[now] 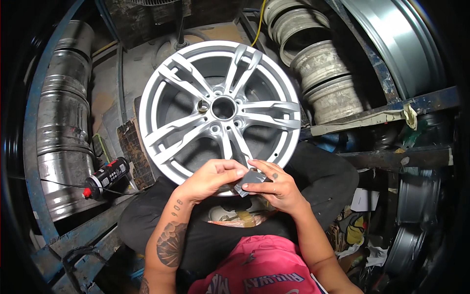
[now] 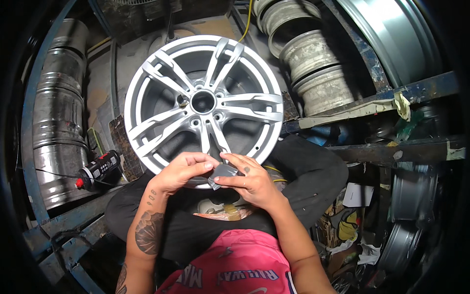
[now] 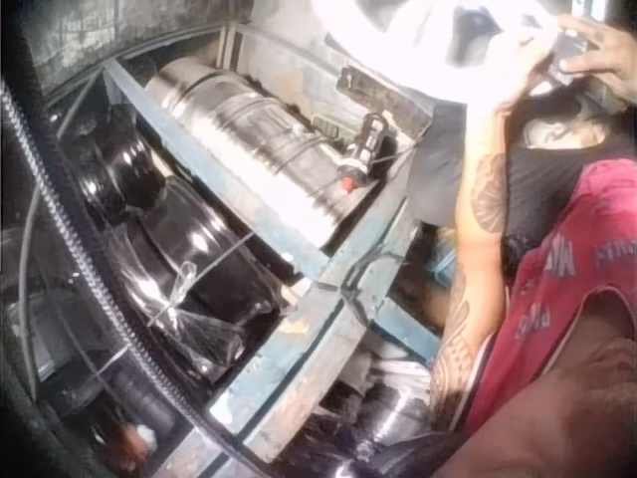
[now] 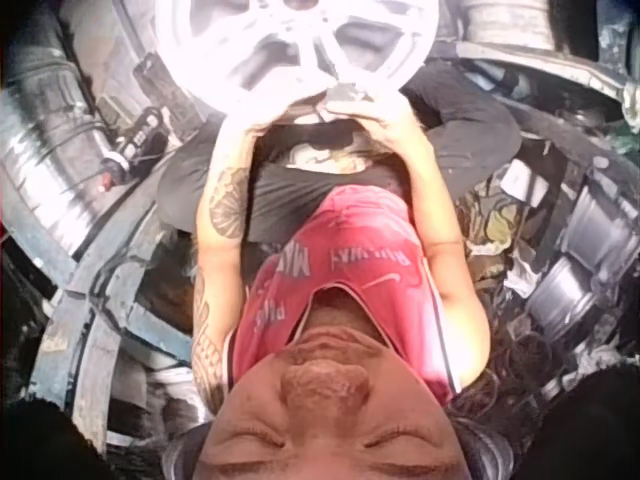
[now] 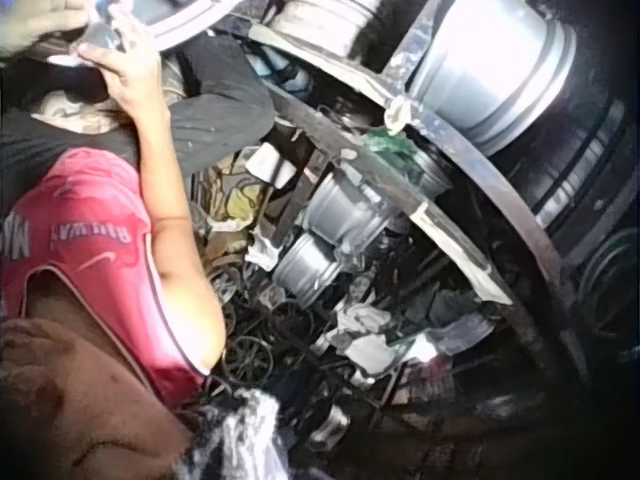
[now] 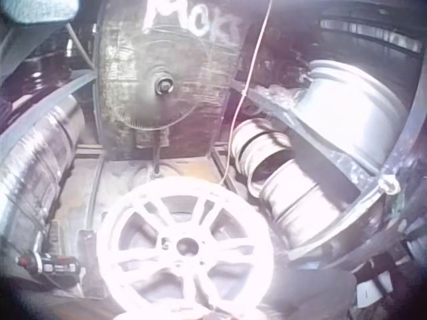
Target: The person sands and smooths the surface of an alloy wheel rim by hand using a small piece of sandpaper, focusing on the spokes and the central area around the lug holes.
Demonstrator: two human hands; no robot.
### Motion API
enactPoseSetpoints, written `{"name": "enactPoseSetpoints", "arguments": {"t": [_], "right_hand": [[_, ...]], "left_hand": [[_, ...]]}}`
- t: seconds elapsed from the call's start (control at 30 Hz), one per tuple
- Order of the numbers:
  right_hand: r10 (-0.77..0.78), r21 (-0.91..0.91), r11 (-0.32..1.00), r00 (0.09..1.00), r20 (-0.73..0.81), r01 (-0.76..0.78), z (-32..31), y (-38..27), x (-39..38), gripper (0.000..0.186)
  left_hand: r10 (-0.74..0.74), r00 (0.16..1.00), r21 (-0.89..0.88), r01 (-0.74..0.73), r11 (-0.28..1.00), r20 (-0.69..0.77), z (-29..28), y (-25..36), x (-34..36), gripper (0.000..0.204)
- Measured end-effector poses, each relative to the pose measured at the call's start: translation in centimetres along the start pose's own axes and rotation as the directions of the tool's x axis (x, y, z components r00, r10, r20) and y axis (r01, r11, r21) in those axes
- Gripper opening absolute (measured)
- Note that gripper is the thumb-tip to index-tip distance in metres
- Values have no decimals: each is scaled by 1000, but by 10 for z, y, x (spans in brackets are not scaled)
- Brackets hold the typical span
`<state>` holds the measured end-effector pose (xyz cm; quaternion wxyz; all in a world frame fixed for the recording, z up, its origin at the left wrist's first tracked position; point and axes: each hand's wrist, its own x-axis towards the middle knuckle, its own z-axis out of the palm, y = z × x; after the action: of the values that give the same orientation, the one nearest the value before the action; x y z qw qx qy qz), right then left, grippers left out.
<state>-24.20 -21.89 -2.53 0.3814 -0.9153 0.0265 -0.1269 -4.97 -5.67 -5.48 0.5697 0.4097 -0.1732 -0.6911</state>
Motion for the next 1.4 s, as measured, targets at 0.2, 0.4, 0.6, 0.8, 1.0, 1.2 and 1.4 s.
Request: {"name": "enactPoseSetpoints", "arguments": {"t": [0.2,0.4,0.6,0.8,1.0,1.2,1.4], "right_hand": [[93,99,990,995,37,-96,-8,-3,-6,33],[264,344,896,960,94,-280,-13,-21,-4,29],[525,690,595,849,55,-412,0,-30,-6,26],[328,284,920,928,-174,-272,5,-23,7,24],[308,38,948,878,-367,-317,11,-29,27,12],[517,342,840,813,-268,-421,18,-26,23,11],[486,302,868,799,-354,-394,26,-29,24,12]], "left_hand": [[96,995,-54,-95,994,10,7,10,-1,28],[69,998,-29,-69,997,-12,2,-3,2,41],[231,972,-61,-234,970,-47,3,-6,3,33],[252,957,148,-231,962,-142,10,-10,12,22],[411,836,143,-386,911,-364,18,-11,11,25],[499,806,382,-372,846,-320,23,-13,8,18],[423,827,387,-277,879,-370,24,-14,9,17]]}}
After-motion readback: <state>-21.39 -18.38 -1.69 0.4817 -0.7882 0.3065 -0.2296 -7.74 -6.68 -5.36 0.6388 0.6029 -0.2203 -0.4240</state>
